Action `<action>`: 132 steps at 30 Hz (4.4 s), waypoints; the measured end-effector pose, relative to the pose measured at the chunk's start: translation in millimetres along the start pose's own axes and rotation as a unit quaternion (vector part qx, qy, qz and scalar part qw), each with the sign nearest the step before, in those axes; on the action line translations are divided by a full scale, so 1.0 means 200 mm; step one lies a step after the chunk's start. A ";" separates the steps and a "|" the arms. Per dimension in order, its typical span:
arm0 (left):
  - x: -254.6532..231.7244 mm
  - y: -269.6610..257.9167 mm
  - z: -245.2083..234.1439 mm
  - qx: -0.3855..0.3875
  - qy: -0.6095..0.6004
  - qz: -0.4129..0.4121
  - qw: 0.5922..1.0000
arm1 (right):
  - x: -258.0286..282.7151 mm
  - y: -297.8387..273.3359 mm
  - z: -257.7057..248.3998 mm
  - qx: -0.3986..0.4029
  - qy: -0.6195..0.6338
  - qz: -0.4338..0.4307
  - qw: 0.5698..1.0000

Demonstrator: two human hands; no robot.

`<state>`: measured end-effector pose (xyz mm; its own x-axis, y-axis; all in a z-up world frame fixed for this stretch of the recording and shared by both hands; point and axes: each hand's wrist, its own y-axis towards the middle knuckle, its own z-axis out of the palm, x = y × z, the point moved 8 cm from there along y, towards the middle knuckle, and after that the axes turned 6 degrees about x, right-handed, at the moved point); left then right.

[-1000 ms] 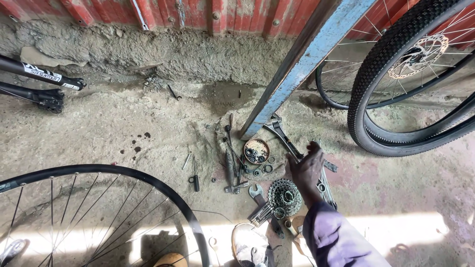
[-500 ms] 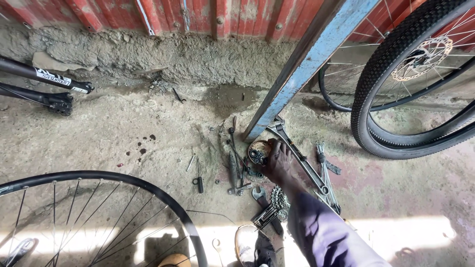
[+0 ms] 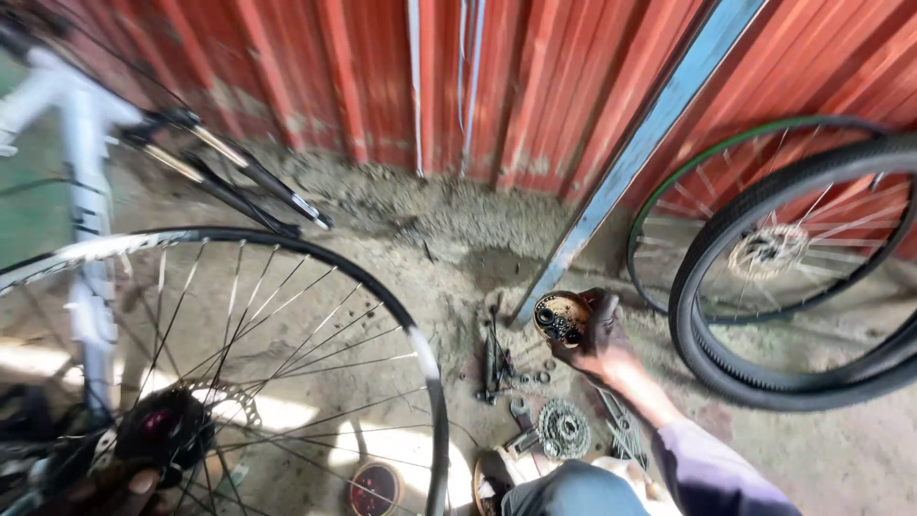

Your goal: The person removes the disc brake rotor from a bicycle wheel hub, then applies grease to a bearing and installs it into the hub.

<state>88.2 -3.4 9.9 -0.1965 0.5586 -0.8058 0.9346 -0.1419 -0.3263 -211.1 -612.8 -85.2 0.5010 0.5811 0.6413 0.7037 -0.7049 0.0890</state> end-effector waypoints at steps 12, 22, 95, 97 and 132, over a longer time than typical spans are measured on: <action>-0.32 -1.06 -0.30 0.114 -0.277 0.043 0.953 | 1.66 -0.47 -1.06 0.067 -0.027 -0.222 0.972; -0.18 -1.64 -0.06 0.131 -0.172 0.036 0.976 | 2.26 -1.05 -0.40 0.302 -0.135 -0.301 0.894; -0.45 -1.19 -0.21 -0.084 -0.241 0.313 0.915 | 2.27 -1.29 -0.11 0.131 0.128 -0.374 0.909; -0.46 -1.18 -0.22 -0.081 -0.241 0.315 0.914 | 2.28 -1.28 -0.11 0.140 0.142 -0.379 0.904; -0.43 -1.07 -0.20 -0.056 -0.339 0.294 0.892 | 2.36 -1.26 -0.25 0.054 0.159 -0.458 0.873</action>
<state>-83.9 11.3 168.2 0.2379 -0.2132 -0.9476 0.9517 -0.1438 0.2713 -176.9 -179.8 233.3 -0.4495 0.7269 0.5193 0.7876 0.0482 0.6143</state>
